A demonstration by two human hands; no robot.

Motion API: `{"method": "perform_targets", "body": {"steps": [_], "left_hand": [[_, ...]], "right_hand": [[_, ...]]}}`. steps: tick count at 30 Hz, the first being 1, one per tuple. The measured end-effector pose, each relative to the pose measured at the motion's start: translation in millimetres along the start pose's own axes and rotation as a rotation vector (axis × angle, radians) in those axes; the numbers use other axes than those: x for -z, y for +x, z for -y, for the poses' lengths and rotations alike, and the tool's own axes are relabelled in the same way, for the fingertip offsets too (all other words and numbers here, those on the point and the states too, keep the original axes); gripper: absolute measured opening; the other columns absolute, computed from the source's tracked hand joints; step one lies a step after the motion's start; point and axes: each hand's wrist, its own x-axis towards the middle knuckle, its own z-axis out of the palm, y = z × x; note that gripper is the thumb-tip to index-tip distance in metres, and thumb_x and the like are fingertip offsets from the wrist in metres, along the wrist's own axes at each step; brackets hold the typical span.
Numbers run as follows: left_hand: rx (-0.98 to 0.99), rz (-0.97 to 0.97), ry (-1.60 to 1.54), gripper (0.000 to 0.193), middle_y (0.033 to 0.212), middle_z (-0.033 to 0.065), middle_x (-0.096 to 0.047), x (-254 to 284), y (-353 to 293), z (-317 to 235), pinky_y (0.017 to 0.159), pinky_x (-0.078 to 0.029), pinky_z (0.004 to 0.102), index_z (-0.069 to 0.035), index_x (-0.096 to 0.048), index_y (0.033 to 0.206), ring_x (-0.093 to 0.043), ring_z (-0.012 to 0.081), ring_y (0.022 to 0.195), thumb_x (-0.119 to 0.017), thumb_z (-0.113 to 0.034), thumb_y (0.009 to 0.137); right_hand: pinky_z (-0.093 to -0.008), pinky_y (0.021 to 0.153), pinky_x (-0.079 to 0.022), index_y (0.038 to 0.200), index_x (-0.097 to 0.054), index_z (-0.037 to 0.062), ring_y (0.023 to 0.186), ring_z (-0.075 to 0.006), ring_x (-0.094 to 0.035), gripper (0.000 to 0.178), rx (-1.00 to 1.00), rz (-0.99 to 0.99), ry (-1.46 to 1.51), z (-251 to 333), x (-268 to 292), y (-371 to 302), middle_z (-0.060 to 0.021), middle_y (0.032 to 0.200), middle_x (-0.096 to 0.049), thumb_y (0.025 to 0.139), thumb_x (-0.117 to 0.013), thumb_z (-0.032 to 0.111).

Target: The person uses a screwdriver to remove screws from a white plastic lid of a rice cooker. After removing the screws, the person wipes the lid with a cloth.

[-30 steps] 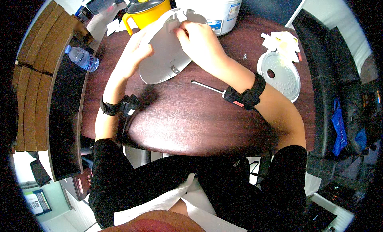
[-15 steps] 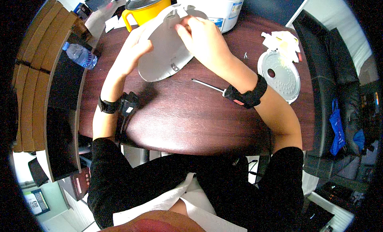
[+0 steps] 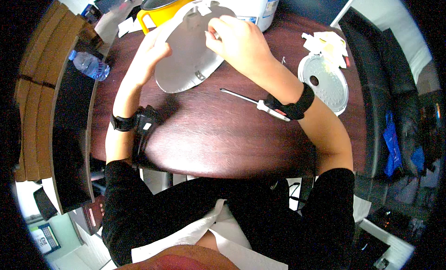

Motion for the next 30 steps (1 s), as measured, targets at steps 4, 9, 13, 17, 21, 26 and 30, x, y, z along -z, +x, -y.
{"method": "perform_targets", "body": {"steps": [4, 9, 13, 17, 21, 26, 30], "left_hand": [[0.094, -0.041, -0.003, 0.065, 0.128, 0.0117, -0.049, 4, -7, 1, 0.103, -0.031, 0.0315, 0.001, -0.041, 0.134, -0.044, 0.0193, 0.12, -0.058, -0.035, 0.082], [0.1, -0.066, 0.012, 0.062, 0.128, 0.0132, -0.049, -1, -6, -4, 0.102, -0.031, 0.032, 0.001, -0.041, 0.134, -0.045, 0.0212, 0.119, -0.053, -0.029, 0.08], [0.159, -0.112, 0.027, 0.064, 0.127, 0.0141, -0.05, -4, -6, -6, 0.101, -0.031, 0.0327, 0.0, -0.042, 0.134, -0.045, 0.0219, 0.119, -0.053, -0.03, 0.079], [0.156, -0.109, 0.045, 0.063, 0.126, 0.0141, -0.05, -4, -4, -4, 0.1, -0.032, 0.0328, 0.0, -0.042, 0.133, -0.046, 0.0223, 0.117, -0.052, -0.029, 0.078], [0.173, -0.104, 0.013, 0.063, 0.125, 0.0135, -0.051, -4, -5, -7, 0.1, -0.032, 0.0326, 0.001, -0.042, 0.134, -0.046, 0.0217, 0.115, -0.051, -0.028, 0.078], [0.165, -0.108, 0.017, 0.063, 0.124, 0.0129, -0.051, -3, -5, -2, 0.1, -0.032, 0.0325, 0.001, -0.041, 0.134, -0.046, 0.0211, 0.115, -0.052, -0.028, 0.079], [0.144, -0.106, -0.018, 0.062, 0.126, 0.0135, -0.05, -1, -6, 2, 0.1, -0.033, 0.0326, 0.001, -0.042, 0.133, -0.045, 0.0211, 0.117, -0.053, -0.028, 0.08]], "right_hand": [[-0.0342, 0.053, -0.045, 0.071, -0.057, -0.0001, 0.053, -0.0259, -0.056, 0.013, -0.229, 0.429, 0.039, -25, 27, -29, -0.0144, 0.059, -0.056, 0.076, -0.06, 0.012], [-0.0394, 0.058, -0.049, 0.072, -0.06, -0.0012, 0.061, -0.0336, -0.06, 0.017, -0.322, 0.665, -0.089, -72, 58, -86, -0.0202, 0.063, -0.059, 0.075, -0.059, 0.016], [-0.0433, 0.064, -0.051, 0.07, -0.061, -0.0005, 0.067, -0.0373, -0.062, 0.018, -0.624, 0.787, -0.091, -79, 72, -100, -0.0221, 0.068, -0.061, 0.075, -0.057, 0.016], [-0.0426, 0.065, -0.051, 0.07, -0.062, 0.001, 0.068, -0.0359, -0.062, 0.019, -0.503, 0.612, -0.282, -108, 73, -119, -0.0199, 0.07, -0.062, 0.077, -0.058, 0.018], [-0.0431, 0.067, -0.051, 0.07, -0.062, 0.001, 0.07, -0.0358, -0.062, 0.022, -0.491, 0.636, -0.281, -118, 67, -114, -0.0194, 0.071, -0.062, 0.078, -0.059, 0.021], [-0.0437, 0.07, -0.051, 0.073, -0.063, 0.0011, 0.075, -0.0359, -0.063, 0.021, -0.476, 0.698, -0.327, -127, 45, -110, -0.0208, 0.076, -0.063, 0.079, -0.059, 0.021], [-0.0433, 0.07, -0.051, 0.078, -0.063, 0.001, 0.076, -0.035, -0.063, 0.017, -0.442, 0.633, -0.286, -134, 38, -108, -0.0202, 0.079, -0.064, 0.081, -0.056, 0.017]]}}
